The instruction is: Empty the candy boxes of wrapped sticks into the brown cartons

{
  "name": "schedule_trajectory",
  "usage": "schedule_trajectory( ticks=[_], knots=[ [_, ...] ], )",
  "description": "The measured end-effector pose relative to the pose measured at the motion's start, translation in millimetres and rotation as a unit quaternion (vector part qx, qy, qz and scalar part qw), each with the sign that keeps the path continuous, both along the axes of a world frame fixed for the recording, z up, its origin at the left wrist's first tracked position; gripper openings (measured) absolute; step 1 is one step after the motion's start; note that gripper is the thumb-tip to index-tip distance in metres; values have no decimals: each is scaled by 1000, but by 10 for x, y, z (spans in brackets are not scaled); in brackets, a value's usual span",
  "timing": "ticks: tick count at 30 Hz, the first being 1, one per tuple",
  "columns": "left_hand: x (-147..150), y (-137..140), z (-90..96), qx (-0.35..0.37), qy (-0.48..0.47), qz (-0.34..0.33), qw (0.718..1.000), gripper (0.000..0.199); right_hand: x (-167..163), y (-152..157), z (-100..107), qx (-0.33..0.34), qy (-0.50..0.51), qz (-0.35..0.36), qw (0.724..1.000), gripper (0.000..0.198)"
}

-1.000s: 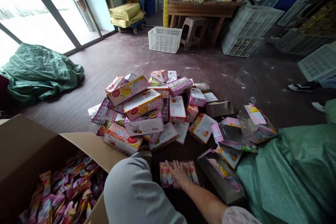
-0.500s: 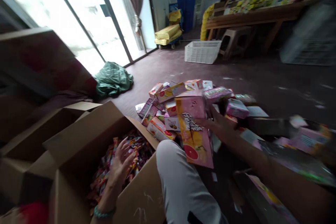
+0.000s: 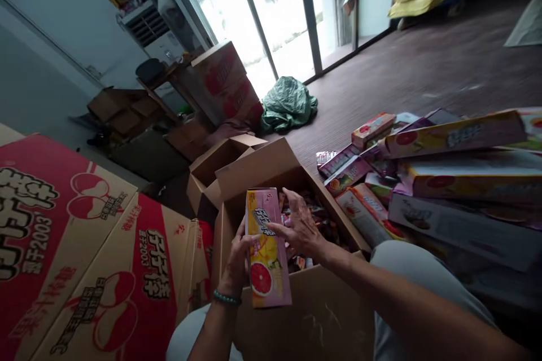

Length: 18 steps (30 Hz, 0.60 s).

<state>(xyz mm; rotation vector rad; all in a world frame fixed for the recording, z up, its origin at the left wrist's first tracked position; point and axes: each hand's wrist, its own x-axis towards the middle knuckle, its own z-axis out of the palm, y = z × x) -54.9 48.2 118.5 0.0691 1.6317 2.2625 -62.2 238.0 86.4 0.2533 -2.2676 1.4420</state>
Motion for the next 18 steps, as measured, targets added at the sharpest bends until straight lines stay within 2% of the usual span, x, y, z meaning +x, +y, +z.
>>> schedule_trajectory(
  ticks=[1,3,4,6,10,13,16,18],
  knots=[
    [-26,-46,-55,-11,-10,-2,1000,82,9,-27,-63,73,61,11,995,66],
    [-89,-106,-159,-34,-28,-5,999,88,39,-56,-105,206,166,77,961,43],
    [-125,-123,-204,-48,-34,-5,998,92,49,-63,-97,257,189,106,942,35],
    [-203,-145,-270,-83,-44,-5,996,101,47,-73,-62,318,185,143,919,32],
    [-365,-170,-296,-146,-60,12,987,111,-33,-75,-82,328,122,226,909,42],
    [-462,-195,-254,-186,-77,4,980,109,-85,-74,-164,329,109,255,902,32],
    [-509,-252,-175,-152,-112,-30,982,90,-95,-36,-152,322,123,278,897,7],
    [-503,-323,-111,-107,-169,-37,979,61,-88,31,-68,280,111,285,910,17]
  ],
)
